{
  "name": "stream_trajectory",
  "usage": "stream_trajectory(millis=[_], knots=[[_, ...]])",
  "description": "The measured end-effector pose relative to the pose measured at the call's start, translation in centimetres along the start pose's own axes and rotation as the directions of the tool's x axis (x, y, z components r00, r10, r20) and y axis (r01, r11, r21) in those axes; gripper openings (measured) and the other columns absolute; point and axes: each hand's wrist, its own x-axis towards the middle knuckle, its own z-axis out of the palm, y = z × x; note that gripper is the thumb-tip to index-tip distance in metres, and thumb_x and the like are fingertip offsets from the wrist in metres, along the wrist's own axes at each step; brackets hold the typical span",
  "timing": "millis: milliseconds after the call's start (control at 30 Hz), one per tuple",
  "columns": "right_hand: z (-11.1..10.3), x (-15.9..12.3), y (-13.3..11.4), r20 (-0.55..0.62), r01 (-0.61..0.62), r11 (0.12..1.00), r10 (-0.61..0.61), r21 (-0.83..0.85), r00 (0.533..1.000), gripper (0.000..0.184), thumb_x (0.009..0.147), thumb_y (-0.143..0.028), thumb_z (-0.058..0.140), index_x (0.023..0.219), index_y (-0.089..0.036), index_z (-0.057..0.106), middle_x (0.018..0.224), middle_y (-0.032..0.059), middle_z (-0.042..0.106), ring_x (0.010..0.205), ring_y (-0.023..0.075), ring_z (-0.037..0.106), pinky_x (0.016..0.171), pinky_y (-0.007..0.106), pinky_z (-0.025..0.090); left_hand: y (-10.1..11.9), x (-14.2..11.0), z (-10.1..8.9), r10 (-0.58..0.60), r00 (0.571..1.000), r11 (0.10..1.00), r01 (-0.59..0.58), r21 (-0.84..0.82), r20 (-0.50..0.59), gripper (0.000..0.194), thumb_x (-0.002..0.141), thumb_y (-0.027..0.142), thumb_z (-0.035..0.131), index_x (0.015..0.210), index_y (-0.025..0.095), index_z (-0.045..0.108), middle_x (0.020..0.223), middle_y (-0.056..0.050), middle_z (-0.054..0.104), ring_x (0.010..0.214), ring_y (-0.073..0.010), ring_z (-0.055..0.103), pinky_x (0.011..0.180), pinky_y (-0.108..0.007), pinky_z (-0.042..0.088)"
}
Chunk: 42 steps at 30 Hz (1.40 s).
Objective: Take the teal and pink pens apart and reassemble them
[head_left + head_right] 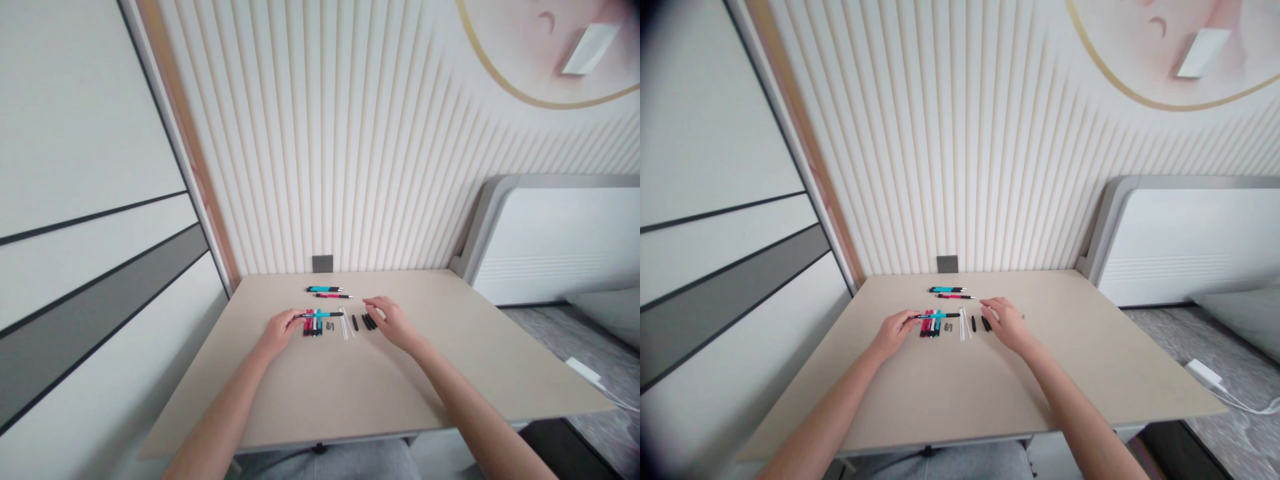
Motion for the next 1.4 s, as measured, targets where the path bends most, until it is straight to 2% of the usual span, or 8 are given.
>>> stream_trajectory(millis=[133,233,333,567,833,967,1200,1400], knots=[[3.3,2.7,-2.9,0.179,0.015,0.996,-0.031,0.091,0.983,0.039,0.097,-0.044,0.041,0.087,-0.020,0.069,0.080,0.0065,0.069,0.082,0.0197,0.063,0.081,0.031,0.046,0.1,-0.1,-0.1,0.033,0.999,0.999,-0.033,0.004,-0.020,0.023,0.094,0.028,0.049,0.104,0.018,0.067,0.077,-0.002,0.070,0.071,-0.0151,0.064,0.068,-0.023,0.048],[5.1,3.2,-3.5,0.271,-0.038,0.996,0.015,0.080,0.962,0.046,0.100,-0.042,0.033,0.075,-0.019,0.065,0.070,0.0028,0.065,0.066,0.0156,0.059,0.067,0.026,0.043,0.0,-0.3,-0.3,0.031,0.998,0.999,-0.030,0.012,-0.046,0.023,0.094,0.027,0.049,0.105,0.018,0.067,0.080,-0.003,0.071,0.074,-0.0154,0.065,0.070,-0.023,0.050],[6.1,2.5,-3.3,0.294,-0.079,0.996,0.065,0.037,0.954,0.046,0.100,-0.039,0.032,0.072,-0.019,0.062,0.066,0.0007,0.063,0.060,0.0137,0.055,0.059,0.024,0.037,-0.2,-0.3,-0.2,0.032,0.998,0.999,-0.032,0.007,-0.049,0.022,0.094,0.028,0.050,0.105,0.018,0.067,0.085,-0.004,0.072,0.078,-0.0155,0.067,0.073,-0.024,0.051],[6.3,1.1,-2.4,0.156,-0.078,0.990,0.095,-0.114,0.983,0.038,0.100,-0.029,0.039,0.072,-0.019,0.062,0.073,0.0045,0.065,0.069,0.0170,0.057,0.068,0.027,0.038,0.3,-0.2,0.3,0.073,0.997,0.997,-0.074,0.007,0.023,0.019,0.093,0.026,0.052,0.103,0.020,0.067,0.093,-0.004,0.073,0.082,-0.0160,0.067,0.078,-0.026,0.051],[6.3,0.7,-3.1,0.018,0.078,0.970,-0.076,-0.231,0.997,0.030,0.098,-0.027,0.046,0.073,-0.019,0.059,0.073,0.0030,0.064,0.070,0.0180,0.054,0.071,0.028,0.037,0.5,-0.3,-0.1,0.061,0.996,0.997,-0.064,0.040,0.064,0.022,0.093,0.020,0.049,0.106,0.018,0.067,0.085,-0.003,0.073,0.072,-0.0132,0.066,0.073,-0.022,0.050],[6.2,0.6,-3.3,-0.002,0.085,0.962,-0.088,-0.258,0.996,0.029,0.098,-0.028,0.046,0.073,-0.019,0.058,0.072,0.0032,0.064,0.070,0.0187,0.053,0.069,0.029,0.036,0.1,-0.3,-0.2,0.083,0.988,0.996,-0.087,0.022,0.133,0.025,0.095,0.023,0.047,0.108,0.018,0.067,0.078,-0.002,0.072,0.067,-0.0125,0.064,0.067,-0.020,0.049],[5.8,0.5,-3.6,-0.008,0.151,0.936,-0.162,-0.318,0.987,0.032,0.100,-0.034,0.041,0.076,-0.020,0.057,0.073,0.0049,0.061,0.070,0.0195,0.051,0.069,0.031,0.035,0.1,-0.4,-0.3,0.104,0.982,0.995,-0.104,-0.007,0.157,0.030,0.097,0.027,0.045,0.113,0.017,0.067,0.067,-0.001,0.069,0.060,-0.0124,0.063,0.064,-0.021,0.049],[5.5,0.6,-3.9,0.030,0.170,0.970,-0.167,-0.171,0.985,0.034,0.102,-0.032,0.034,0.078,-0.020,0.056,0.076,0.0054,0.060,0.074,0.0191,0.052,0.070,0.031,0.041,-0.2,-0.4,-0.8,0.202,0.978,0.979,-0.202,0.011,0.046,0.031,0.097,0.026,0.044,0.117,0.019,0.066,0.081,-0.004,0.073,0.065,-0.0129,0.066,0.071,-0.024,0.053]])
